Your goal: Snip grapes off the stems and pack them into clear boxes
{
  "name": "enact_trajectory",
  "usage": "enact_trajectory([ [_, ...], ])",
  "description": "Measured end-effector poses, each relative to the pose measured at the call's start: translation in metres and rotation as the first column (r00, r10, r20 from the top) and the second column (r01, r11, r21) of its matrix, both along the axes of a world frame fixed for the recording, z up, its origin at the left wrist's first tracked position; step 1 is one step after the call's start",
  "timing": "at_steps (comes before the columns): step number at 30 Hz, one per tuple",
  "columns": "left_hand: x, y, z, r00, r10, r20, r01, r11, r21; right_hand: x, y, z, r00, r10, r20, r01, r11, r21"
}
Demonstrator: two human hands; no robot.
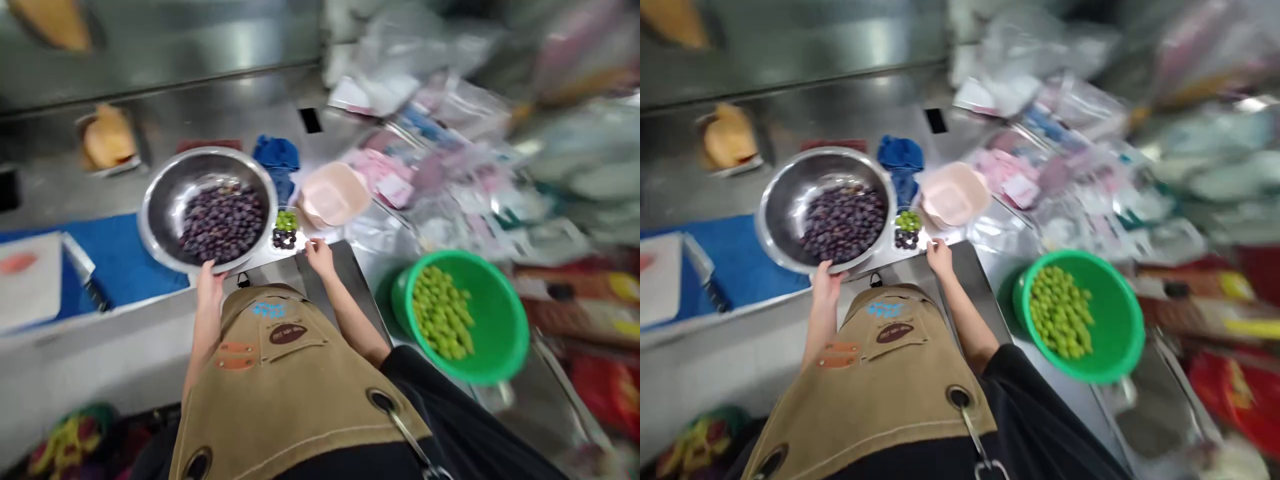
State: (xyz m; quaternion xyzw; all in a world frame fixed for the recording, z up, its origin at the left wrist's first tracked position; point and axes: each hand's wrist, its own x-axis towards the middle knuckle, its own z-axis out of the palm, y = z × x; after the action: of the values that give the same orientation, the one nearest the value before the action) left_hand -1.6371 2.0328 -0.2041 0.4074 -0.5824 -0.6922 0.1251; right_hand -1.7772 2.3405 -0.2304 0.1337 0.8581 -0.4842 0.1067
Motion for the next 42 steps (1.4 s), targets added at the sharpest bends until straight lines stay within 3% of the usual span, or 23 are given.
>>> enact_trajectory([
  [1,0.001,0.0,-0.003,0.999,0.042,0.006,-0.042,0.997,0.066,-0.002,0.01,0.003,0.996,-0.082,-0.038,0.084,0.996,0.045],
  [2,0.004,0.001,-0.004,1.0,-0.014,0.016,0.012,0.995,0.102,-0.004,0.022,0.007,0.984,-0.155,-0.086,0.163,0.981,0.104],
  [4,0.012,0.008,-0.002,0.973,-0.228,0.03,0.218,0.954,0.204,-0.008,0.05,0.016,0.957,-0.222,-0.187,0.266,0.928,0.261],
  [5,0.015,0.015,0.002,0.928,-0.369,0.041,0.349,0.904,0.248,-0.011,0.063,0.02,0.952,-0.209,-0.223,0.278,0.895,0.349],
  [8,0.012,0.046,0.013,0.748,-0.657,0.094,0.61,0.736,0.294,-0.026,0.087,0.022,0.98,-0.069,-0.187,0.162,0.822,0.546],
  [10,-0.008,0.071,0.018,0.702,-0.706,0.092,0.676,0.702,0.224,-0.038,0.091,0.019,0.996,0.019,-0.082,0.035,0.791,0.611],
  [12,-0.044,0.098,0.022,0.711,-0.702,0.028,0.697,0.71,0.098,-0.048,0.091,0.018,0.998,0.07,0.003,-0.056,0.766,0.64],
  [15,-0.113,0.146,0.026,0.736,-0.677,-0.022,0.675,0.736,-0.059,-0.05,0.1,0.021,0.994,0.11,0.009,-0.089,0.752,0.653],
  [18,-0.179,0.195,0.025,0.789,-0.61,0.071,0.612,0.791,-0.002,-0.042,0.12,0.023,0.991,0.121,-0.052,-0.062,0.778,0.625],
  [21,-0.222,0.228,0.019,0.841,-0.521,0.146,0.511,0.853,0.104,-0.032,0.137,0.021,0.988,0.125,-0.092,-0.054,0.831,0.554],
  [26,-0.278,0.247,0.021,0.917,-0.364,0.164,0.356,0.931,0.075,-0.023,0.146,0.017,0.983,0.102,-0.155,-0.022,0.894,0.448],
  [30,-0.345,0.24,0.044,0.949,-0.28,0.144,0.272,0.96,0.07,-0.022,0.146,0.024,0.986,0.066,-0.155,0.004,0.911,0.412],
  [32,-0.364,0.232,0.055,0.961,-0.261,0.086,0.255,0.964,0.077,-0.023,0.145,0.029,0.99,0.064,-0.128,-0.004,0.907,0.42],
  [34,-0.356,0.221,0.06,0.964,-0.265,0.0,0.265,0.964,0.018,-0.024,0.145,0.033,0.993,0.063,-0.1,-0.014,0.904,0.426],
  [36,-0.316,0.21,0.058,0.944,-0.324,-0.064,0.309,0.934,-0.178,-0.026,0.145,0.035,0.996,0.05,-0.072,-0.015,0.909,0.417],
  [37,-0.287,0.206,0.054,0.924,-0.378,-0.057,0.341,0.882,-0.324,-0.027,0.145,0.036,0.998,0.035,-0.061,-0.008,0.913,0.409],
  [38,-0.255,0.202,0.049,0.897,-0.441,-0.019,0.379,0.792,-0.479,-0.028,0.145,0.036,0.998,0.021,-0.054,0.003,0.915,0.404],
  [40,-0.195,0.196,0.037,0.85,-0.49,0.191,0.47,0.545,-0.694,-0.031,0.145,0.036,0.999,0.003,-0.048,0.017,0.908,0.419],
  [41,-0.171,0.193,0.031,0.83,-0.462,0.314,0.524,0.447,-0.725,-0.033,0.145,0.036,0.999,0.005,-0.038,0.012,0.897,0.441],
  [42,-0.153,0.191,0.024,0.811,-0.412,0.415,0.568,0.384,-0.728,-0.035,0.145,0.036,1.0,0.019,-0.022,-0.007,0.883,0.468],
])
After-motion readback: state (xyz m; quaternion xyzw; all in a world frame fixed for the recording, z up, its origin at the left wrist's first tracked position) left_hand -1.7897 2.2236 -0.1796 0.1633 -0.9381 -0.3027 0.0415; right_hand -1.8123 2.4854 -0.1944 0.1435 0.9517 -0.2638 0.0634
